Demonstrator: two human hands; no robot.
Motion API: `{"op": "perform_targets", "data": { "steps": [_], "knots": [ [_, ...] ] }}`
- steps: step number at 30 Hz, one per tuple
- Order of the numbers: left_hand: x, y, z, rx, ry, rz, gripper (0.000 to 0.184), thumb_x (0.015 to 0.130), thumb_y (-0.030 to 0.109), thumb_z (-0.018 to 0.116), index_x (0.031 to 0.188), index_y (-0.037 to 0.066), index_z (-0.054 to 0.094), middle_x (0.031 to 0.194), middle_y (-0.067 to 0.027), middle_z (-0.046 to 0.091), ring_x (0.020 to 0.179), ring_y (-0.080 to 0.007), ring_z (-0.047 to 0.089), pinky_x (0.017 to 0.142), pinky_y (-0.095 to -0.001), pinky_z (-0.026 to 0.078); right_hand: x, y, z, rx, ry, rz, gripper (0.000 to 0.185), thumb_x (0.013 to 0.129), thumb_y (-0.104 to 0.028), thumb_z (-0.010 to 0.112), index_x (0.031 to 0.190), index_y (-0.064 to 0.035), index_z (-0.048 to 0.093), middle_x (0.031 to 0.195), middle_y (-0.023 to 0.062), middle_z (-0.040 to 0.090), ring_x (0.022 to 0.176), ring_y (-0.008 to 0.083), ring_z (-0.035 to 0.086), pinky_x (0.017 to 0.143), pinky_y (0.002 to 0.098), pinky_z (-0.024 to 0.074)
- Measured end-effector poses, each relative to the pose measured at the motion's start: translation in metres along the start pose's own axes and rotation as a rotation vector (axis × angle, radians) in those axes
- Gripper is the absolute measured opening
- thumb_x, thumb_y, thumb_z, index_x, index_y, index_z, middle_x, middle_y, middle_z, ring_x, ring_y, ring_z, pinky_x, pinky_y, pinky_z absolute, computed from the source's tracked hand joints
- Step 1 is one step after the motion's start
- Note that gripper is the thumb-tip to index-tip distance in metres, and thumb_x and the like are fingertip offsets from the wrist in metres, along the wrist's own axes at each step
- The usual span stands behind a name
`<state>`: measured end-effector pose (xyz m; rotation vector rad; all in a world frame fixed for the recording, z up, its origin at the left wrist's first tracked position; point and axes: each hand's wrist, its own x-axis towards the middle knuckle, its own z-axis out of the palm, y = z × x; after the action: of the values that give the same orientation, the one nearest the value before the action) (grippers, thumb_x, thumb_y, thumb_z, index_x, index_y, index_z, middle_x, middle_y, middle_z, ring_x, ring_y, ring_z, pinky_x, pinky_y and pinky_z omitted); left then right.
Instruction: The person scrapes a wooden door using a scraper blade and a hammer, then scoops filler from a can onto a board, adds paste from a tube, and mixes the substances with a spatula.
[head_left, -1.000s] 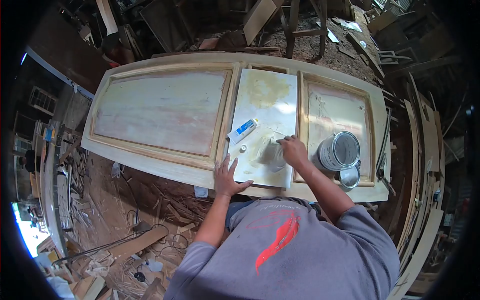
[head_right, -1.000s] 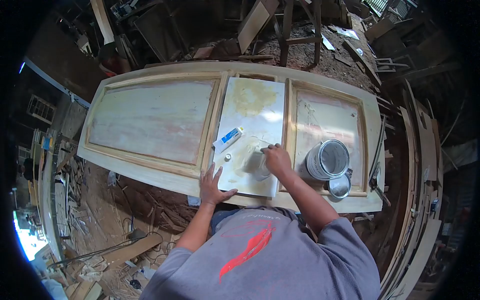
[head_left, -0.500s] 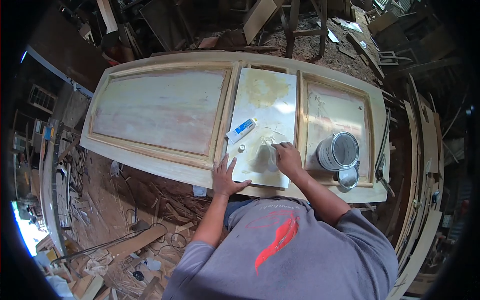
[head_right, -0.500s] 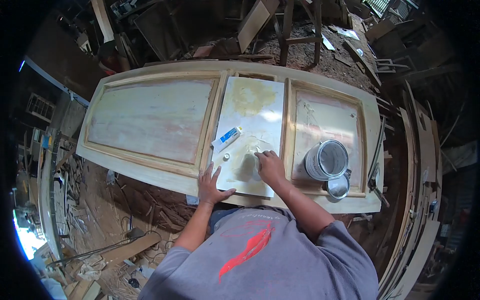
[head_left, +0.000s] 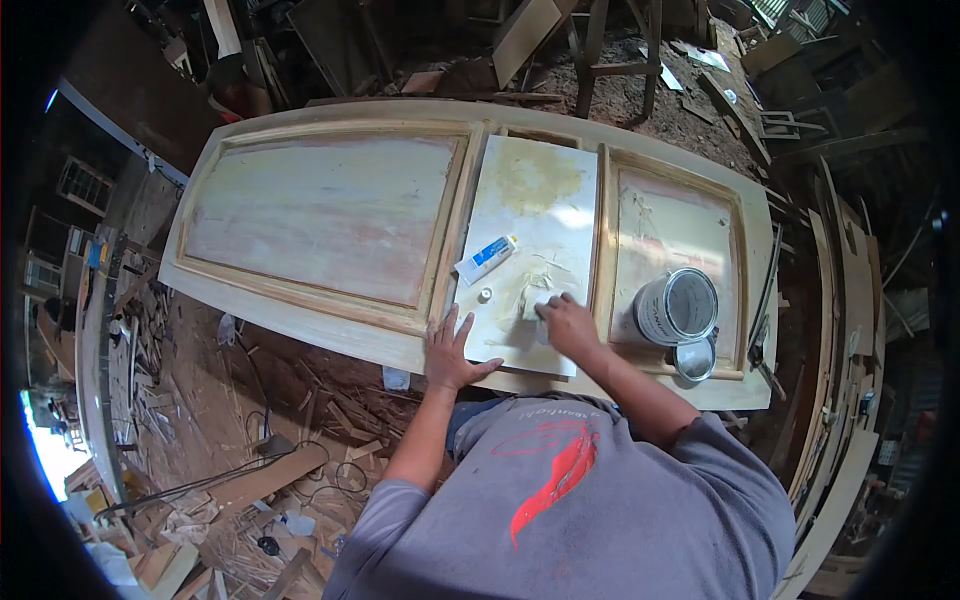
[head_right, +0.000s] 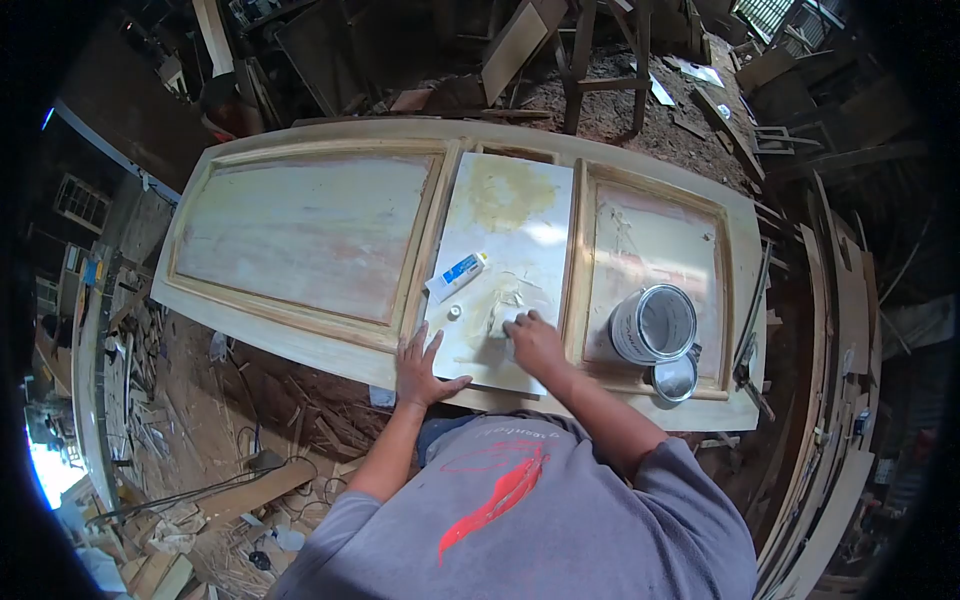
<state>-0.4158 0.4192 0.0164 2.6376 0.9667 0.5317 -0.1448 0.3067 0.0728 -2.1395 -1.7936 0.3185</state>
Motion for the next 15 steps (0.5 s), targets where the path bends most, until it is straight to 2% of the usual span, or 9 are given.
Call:
{"op": "perform_targets", "data": {
  "steps": [3, 4, 7, 8, 11, 15],
  "knots": [
    [0.0, -0.002, 0.002, 0.002, 0.007, -0.005, 0.115, 0.066, 0.083, 0.081, 0.153, 0.012, 0.057, 0.165, -0.0222, 0.046, 0.15, -0.0378, 0.048, 0.127, -0.0644, 0.029, -0.003, -0.011, -0.004, 0.086, -0.07, -0.028, 0.023, 0.087, -0.007, 0.061, 0.101, -0.0065, 0.08, 0.1, 0.015, 0.076, 0.104, 0.0373, 0.07, 0.087, 0.0497, 0.0596],
    [-0.001, -0.002, 0.003, 0.003, 0.004, -0.005, 0.115, 0.066, 0.083, 0.081, 0.153, 0.013, 0.058, 0.165, -0.0221, 0.046, 0.15, -0.0377, 0.048, 0.127, -0.0644, 0.029, 0.003, -0.009, -0.009, 0.069, -0.147, -0.016, 0.026, 0.087, -0.008, 0.062, 0.104, -0.0069, 0.081, 0.102, 0.0169, 0.076, 0.104, 0.0386, 0.07, 0.09, 0.0496, 0.0596],
    [0.0, -0.002, 0.003, -0.004, 0.022, 0.008, 0.115, 0.066, 0.083, 0.081, 0.153, 0.013, 0.057, 0.165, -0.0218, 0.046, 0.148, -0.0378, 0.049, 0.126, -0.0643, 0.029, 0.018, 0.001, -0.015, 0.13, -0.09, 0.117, 0.028, 0.087, -0.007, 0.062, 0.107, -0.0073, 0.081, 0.104, 0.0175, 0.076, 0.106, 0.0394, 0.07, 0.091, 0.0495, 0.0593],
    [0.001, -0.003, 0.002, 0.002, 0.02, 0.005, 0.115, 0.066, 0.082, 0.082, 0.154, 0.013, 0.057, 0.165, -0.0216, 0.046, 0.148, -0.0377, 0.049, 0.126, -0.0641, 0.03, 0.018, 0.002, -0.016, 0.129, 0.026, 0.09, 0.03, 0.088, -0.007, 0.061, 0.11, -0.0084, 0.081, 0.106, 0.0155, 0.077, 0.108, 0.0386, 0.07, 0.091, 0.0487, 0.0594],
    [-0.003, 0.0, 0.002, 0.003, 0.004, -0.001, 0.115, 0.065, 0.081, 0.083, 0.155, 0.014, 0.056, 0.166, -0.021, 0.045, 0.149, -0.0375, 0.048, 0.127, -0.0632, 0.03, 0.015, 0.006, -0.004, 0.052, 0.009, 0.052, 0.031, 0.087, -0.007, 0.061, 0.111, -0.0091, 0.081, 0.107, 0.0138, 0.077, 0.11, 0.0377, 0.07, 0.091, 0.048, 0.0596],
    [-0.001, -0.005, 0.005, -0.015, -0.018, -0.012, 0.116, 0.067, 0.082, 0.081, 0.158, 0.016, 0.053, 0.167, -0.0203, 0.044, 0.153, -0.0371, 0.044, 0.129, -0.0636, 0.026, 0.006, -0.006, -0.001, 0.038, -0.146, 0.052, 0.037, 0.085, -0.01, 0.066, 0.118, -0.0118, 0.083, 0.108, 0.0153, 0.077, 0.113, 0.0368, 0.069, 0.094, 0.0454, 0.0601]
  ]
}}
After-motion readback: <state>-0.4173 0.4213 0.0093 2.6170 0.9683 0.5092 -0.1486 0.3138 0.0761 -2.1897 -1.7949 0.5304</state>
